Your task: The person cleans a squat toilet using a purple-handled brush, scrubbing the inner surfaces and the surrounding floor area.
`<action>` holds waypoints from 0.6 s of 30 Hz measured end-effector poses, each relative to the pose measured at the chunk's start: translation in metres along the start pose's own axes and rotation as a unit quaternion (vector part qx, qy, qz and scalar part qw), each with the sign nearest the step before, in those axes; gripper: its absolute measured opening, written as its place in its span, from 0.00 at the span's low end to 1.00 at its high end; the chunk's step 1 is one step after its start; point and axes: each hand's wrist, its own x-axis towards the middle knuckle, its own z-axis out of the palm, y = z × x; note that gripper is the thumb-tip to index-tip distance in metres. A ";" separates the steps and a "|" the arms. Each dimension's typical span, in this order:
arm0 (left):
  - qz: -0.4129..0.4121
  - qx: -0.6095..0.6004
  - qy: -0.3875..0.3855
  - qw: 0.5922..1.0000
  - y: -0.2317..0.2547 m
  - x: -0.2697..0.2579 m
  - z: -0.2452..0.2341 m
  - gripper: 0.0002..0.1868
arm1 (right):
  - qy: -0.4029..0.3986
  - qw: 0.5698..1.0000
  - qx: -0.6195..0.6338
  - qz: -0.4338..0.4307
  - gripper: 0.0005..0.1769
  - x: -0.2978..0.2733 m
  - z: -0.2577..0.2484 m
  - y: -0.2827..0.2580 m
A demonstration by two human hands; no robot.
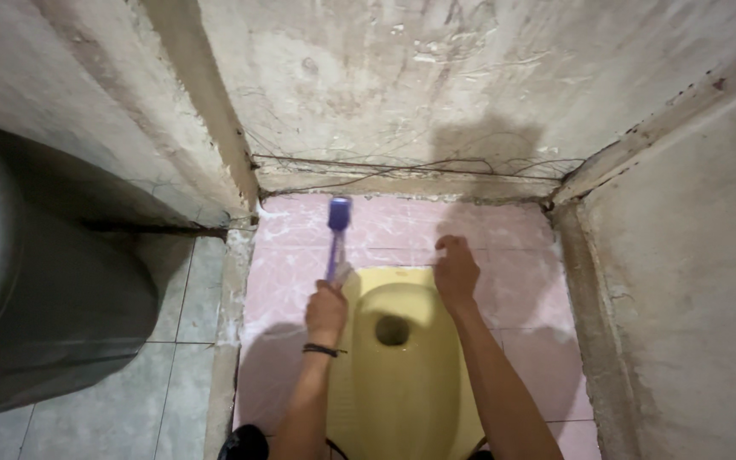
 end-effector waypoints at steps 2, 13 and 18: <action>-0.052 0.011 0.044 0.998 -0.011 0.008 -0.015 0.21 | -0.053 0.998 0.038 -0.019 0.14 0.008 0.015 0.006; -0.015 0.001 0.039 0.999 -0.037 -0.009 -0.013 0.21 | -0.247 0.964 0.088 -0.042 0.06 0.018 0.046 -0.029; -0.058 0.026 0.084 0.994 -0.051 0.000 -0.025 0.21 | -0.094 0.985 0.102 -0.099 0.10 0.019 0.049 -0.044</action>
